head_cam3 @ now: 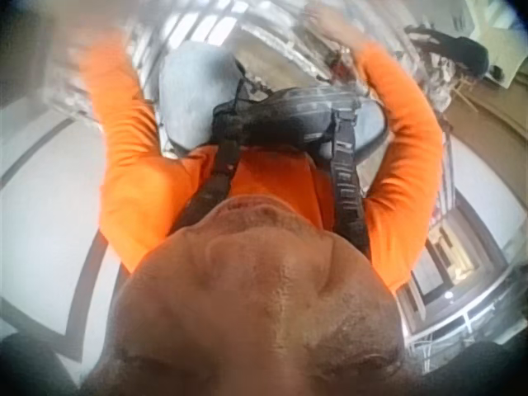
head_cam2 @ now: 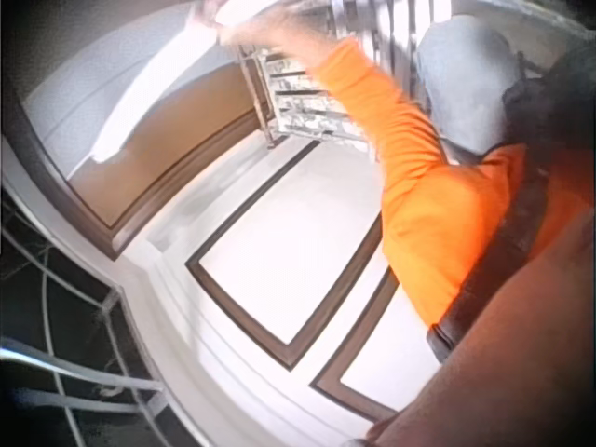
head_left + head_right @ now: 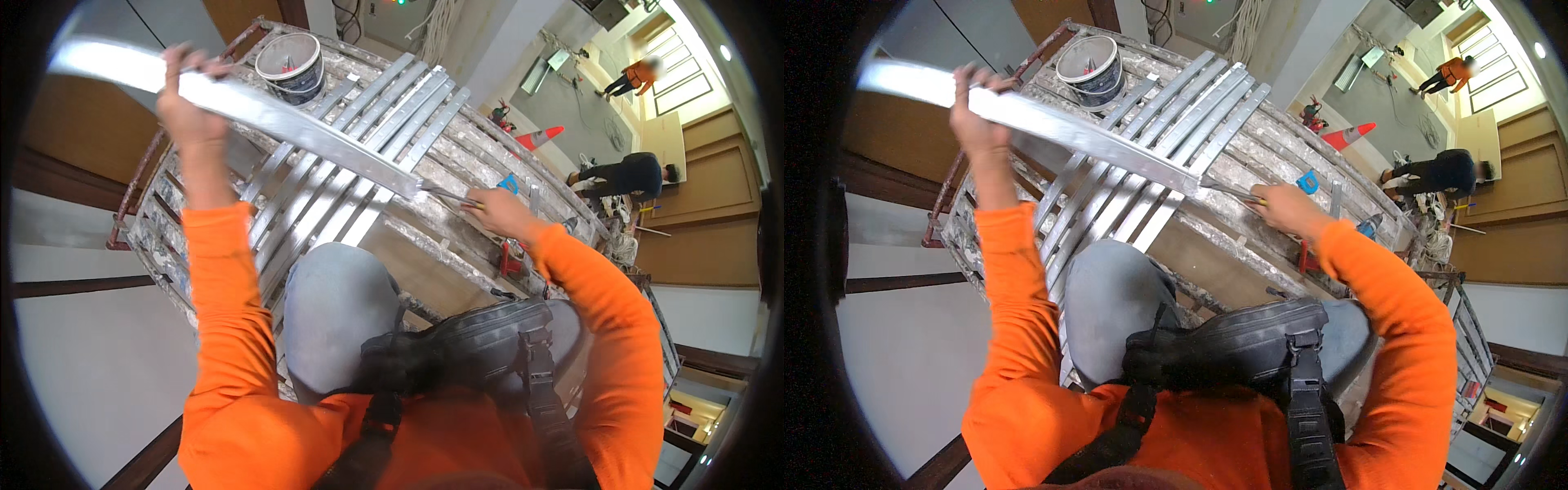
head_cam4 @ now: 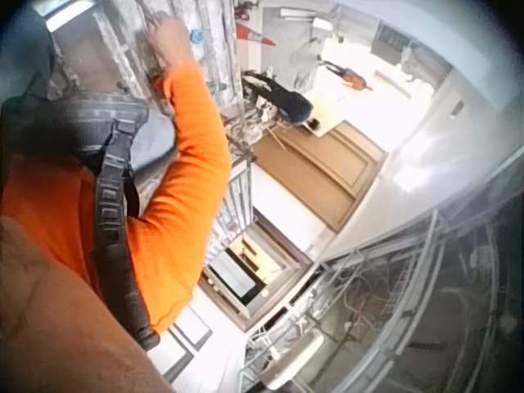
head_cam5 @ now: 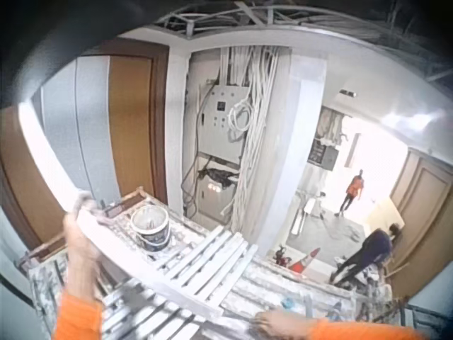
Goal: The person measures and marks metal strips on a scaffold using a tape measure and marker, then uses tin snips to cut the strips to size. The person also uses a power drill to fasten the metal pieces together on the scaffold.
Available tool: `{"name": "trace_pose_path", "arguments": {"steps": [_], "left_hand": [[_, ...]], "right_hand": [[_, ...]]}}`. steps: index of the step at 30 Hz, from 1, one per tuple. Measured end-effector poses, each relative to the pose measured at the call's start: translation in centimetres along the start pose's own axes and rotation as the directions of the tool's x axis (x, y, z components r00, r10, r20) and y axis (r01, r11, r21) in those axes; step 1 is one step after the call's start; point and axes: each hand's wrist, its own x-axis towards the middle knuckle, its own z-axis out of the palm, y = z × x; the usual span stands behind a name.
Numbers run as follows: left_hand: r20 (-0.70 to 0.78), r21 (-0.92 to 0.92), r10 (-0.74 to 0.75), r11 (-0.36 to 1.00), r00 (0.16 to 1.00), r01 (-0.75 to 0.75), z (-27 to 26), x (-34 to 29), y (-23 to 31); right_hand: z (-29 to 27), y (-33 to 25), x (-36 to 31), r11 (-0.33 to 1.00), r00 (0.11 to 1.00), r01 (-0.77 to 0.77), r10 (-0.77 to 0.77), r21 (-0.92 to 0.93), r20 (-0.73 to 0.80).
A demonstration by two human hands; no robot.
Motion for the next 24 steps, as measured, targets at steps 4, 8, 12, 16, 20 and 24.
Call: {"name": "trace_pose_path", "arguments": {"steps": [4,8,12,16,20,24], "left_hand": [[-0.462,-0.057,-0.026,0.998,0.886,-0.001,-13.5,-0.9,-0.1],[-0.311,-0.043,-0.063,0.998,0.948,0.052,-7.5,-3.6,-4.5],[-0.073,0.361,-0.007,0.932,0.997,0.033,5.9,-5.8,-8.7],[-0.040,0.145,0.011,0.989,0.999,-0.005,-1.4,0.6,-0.9],[-0.442,-0.070,-0.054,0.997,0.895,0.026,-14.0,-0.7,-1.8],[-0.310,-0.188,-0.155,0.977,0.938,0.099,-9.3,-4.6,-5.0]], "right_hand": [[-4.1,-2.2,-1.9,0.970,0.964,0.196,-0.164,0.141,-0.210],[-0.7,2.2,-0.5,0.957,0.984,-0.175,0.174,-0.233,-0.028],[2.1,4.2,1.6,0.921,0.968,-0.132,0.200,-0.366,0.154],[0.1,2.4,-0.7,0.996,0.999,0.031,-0.032,-0.080,-0.007],[-2.4,-0.7,-2.8,0.972,0.953,0.203,-0.167,0.121,-0.253],[-0.4,2.1,-1.4,0.976,0.993,-0.117,0.116,-0.184,-0.015]]}}
